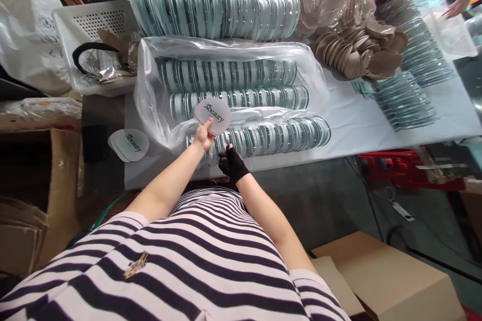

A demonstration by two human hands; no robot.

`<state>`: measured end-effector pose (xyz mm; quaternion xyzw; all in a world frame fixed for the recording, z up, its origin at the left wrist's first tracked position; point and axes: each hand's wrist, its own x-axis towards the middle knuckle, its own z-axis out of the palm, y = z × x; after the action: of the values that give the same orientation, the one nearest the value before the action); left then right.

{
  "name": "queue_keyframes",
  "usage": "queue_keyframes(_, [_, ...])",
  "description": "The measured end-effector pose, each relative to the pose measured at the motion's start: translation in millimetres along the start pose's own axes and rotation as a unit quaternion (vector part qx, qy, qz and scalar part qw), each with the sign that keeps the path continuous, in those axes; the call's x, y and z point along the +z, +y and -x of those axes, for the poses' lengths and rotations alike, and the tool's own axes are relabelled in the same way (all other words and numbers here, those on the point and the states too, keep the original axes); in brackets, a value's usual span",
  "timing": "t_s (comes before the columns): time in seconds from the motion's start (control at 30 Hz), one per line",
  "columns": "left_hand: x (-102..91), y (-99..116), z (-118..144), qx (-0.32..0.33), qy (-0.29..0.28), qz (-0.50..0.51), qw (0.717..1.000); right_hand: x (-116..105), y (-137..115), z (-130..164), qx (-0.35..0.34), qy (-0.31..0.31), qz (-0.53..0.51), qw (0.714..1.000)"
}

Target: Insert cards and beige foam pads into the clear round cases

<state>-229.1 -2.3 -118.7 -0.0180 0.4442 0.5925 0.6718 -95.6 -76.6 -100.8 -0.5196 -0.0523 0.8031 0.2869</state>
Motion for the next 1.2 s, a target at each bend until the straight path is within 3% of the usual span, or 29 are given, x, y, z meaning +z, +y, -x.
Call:
queue_keyframes(0.1, [0.8,-2.4,0.5,-0.008,-0.003,0.000,1.000,4.9,-4.7,-3.1,0.057,0.038,0.066,0.996])
queue_keyframes(0.23, [2.5,-3.0,-0.5,0.013,0.003,0.002,1.000,-0.2,-11.3,7.2,0.054,0.006,0.111,0.992])
queue_keyframes(0.3, [5.3,-3.6,1.4,0.023,0.008,-0.008,1.000,-6.4,-13.0,16.1,0.012,0.013,0.157,0.987])
queue_keyframes(0.37, [9.2,-5.2,6.8,0.030,0.012,-0.024,0.999,-12.6,-18.7,23.1,-0.081,0.070,0.230,0.967])
queue_keyframes(0.43, [12.8,-7.7,15.7,0.040,0.004,-0.038,0.998,-15.6,-30.7,27.0,-0.219,0.148,0.307,0.914])
queue_keyframes(0.53, [14.3,-12.3,31.1,0.062,-0.042,-0.054,0.996,-9.1,-52.0,30.4,-0.386,0.211,0.426,0.791])
queue_keyframes(0.67, [10.2,-16.6,44.3,0.106,-0.080,-0.117,0.984,13.0,-55.1,33.7,-0.456,0.220,0.605,0.615])
queue_keyframes(0.73, [8.4,-16.7,47.8,0.124,-0.084,-0.148,0.978,20.2,-46.5,32.0,-0.475,0.231,0.634,0.565])
queue_keyframes(0.9, [5.6,-10.9,54.3,0.145,-0.082,-0.155,0.974,17.3,-37.5,27.6,-0.476,0.302,0.603,0.565])
queue_keyframes(1.0, [2.2,-6.3,57.0,0.144,-0.041,-0.138,0.979,18.2,-39.0,33.1,-0.476,0.268,0.638,0.543])
queue_keyframes(1.03, [1.2,-5.2,58.3,0.134,-0.021,-0.133,0.982,20.1,-39.4,34.4,-0.466,0.247,0.648,0.550])
queue_keyframes(1.2, [2.8,-5.3,72.4,0.078,0.012,-0.082,0.993,27.0,-44.2,29.2,-0.396,0.185,0.589,0.680])
